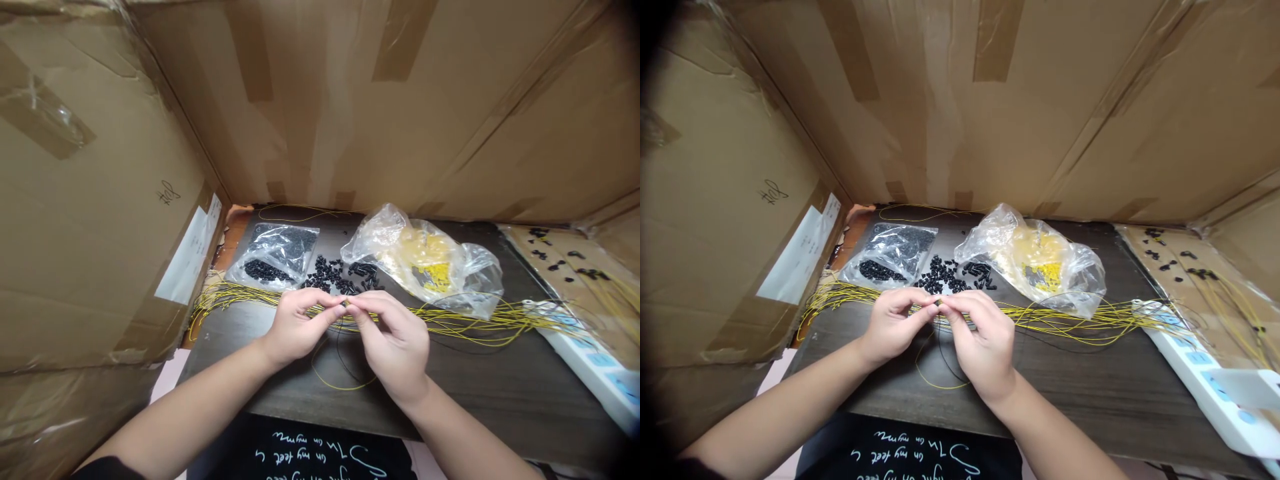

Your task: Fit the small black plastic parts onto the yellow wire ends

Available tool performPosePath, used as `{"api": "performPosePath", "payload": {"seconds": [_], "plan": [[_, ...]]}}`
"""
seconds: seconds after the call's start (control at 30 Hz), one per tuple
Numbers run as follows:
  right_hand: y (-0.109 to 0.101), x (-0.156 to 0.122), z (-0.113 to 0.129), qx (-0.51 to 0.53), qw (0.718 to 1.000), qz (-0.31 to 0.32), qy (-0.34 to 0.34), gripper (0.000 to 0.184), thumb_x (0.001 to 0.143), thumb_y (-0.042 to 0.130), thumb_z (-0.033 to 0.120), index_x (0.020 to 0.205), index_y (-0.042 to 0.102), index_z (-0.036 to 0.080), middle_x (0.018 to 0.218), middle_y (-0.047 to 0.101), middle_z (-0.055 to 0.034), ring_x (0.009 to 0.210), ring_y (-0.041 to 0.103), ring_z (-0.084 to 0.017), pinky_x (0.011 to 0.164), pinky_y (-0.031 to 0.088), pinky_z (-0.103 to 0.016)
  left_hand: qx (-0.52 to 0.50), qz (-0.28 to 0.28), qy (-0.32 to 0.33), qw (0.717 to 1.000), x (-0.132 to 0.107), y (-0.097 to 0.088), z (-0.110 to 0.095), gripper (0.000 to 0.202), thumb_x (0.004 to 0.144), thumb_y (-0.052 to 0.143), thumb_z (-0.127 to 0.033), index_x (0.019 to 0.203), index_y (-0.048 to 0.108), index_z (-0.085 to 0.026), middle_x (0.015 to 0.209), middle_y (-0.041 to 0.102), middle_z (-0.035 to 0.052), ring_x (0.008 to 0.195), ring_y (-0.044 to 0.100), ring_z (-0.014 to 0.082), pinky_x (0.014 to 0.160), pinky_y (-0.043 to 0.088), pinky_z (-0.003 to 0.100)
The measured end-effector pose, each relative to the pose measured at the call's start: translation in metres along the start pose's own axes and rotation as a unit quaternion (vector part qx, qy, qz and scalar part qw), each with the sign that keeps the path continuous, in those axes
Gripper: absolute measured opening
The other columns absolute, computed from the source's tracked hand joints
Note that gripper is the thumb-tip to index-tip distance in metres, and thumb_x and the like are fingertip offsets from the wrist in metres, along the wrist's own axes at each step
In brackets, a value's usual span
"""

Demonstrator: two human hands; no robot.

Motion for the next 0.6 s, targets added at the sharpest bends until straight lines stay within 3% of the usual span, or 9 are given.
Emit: {"api": "performPosePath", "payload": {"seconds": [0.13, 0.3, 0.43, 0.6], "plan": [[0.005, -0.002, -0.022, 0.041, 0.994, 0.01, 0.097, 0.004, 0.089, 0.071, 0.021, 0.088, 0.075, 0.023, 0.089, 0.075, -0.0035, 0.082, 0.071, -0.019, 0.076, 0.057, -0.033, 0.048, 0.0, 0.054, 0.997, 0.0, -0.001, -0.006, 0.002, 0.087, 0.074, -0.019, 0.086, 0.074, -0.017, 0.081, 0.078, 0.0052, 0.069, 0.072, 0.0134, 0.066, 0.058, 0.023], [0.013, -0.003, -0.044, 0.074, 0.978, 0.045, 0.188, 0.015, 0.09, 0.071, 0.034, 0.085, 0.073, 0.02, 0.088, 0.074, -0.0047, 0.083, 0.07, -0.018, 0.077, 0.057, -0.03, 0.132, 0.02, 0.126, 0.983, 0.001, 0.003, -0.012, 0.003, 0.089, 0.07, -0.017, 0.091, 0.072, -0.017, 0.08, 0.077, 0.0045, 0.066, 0.067, 0.0131, 0.066, 0.054, 0.027], [0.015, 0.003, -0.053, 0.057, 0.976, 0.088, 0.192, 0.022, 0.09, 0.068, 0.04, 0.087, 0.071, 0.019, 0.088, 0.073, -0.0053, 0.083, 0.068, -0.019, 0.078, 0.055, -0.032, 0.154, 0.027, 0.083, 0.984, 0.003, 0.002, -0.003, 0.007, 0.089, 0.069, -0.019, 0.096, 0.072, -0.018, 0.081, 0.076, 0.0022, 0.069, 0.068, 0.0129, 0.07, 0.052, 0.026], [0.009, 0.033, -0.08, -0.058, 0.965, 0.191, 0.17, 0.028, 0.092, 0.064, 0.039, 0.112, 0.071, 0.021, 0.1, 0.075, -0.0061, 0.088, 0.07, -0.021, 0.081, 0.056, -0.036, 0.09, 0.011, -0.037, 0.995, 0.007, -0.006, 0.018, 0.008, 0.09, 0.063, -0.021, 0.094, 0.069, -0.017, 0.08, 0.072, 0.0014, 0.071, 0.066, 0.0121, 0.072, 0.052, 0.024]]}}
Point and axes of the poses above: each hand's wrist, its own x-axis towards the middle knuckle, its own y-axis out of the palm, z = x × y, the point moved 8 cm from there along x, towards the middle knuckle
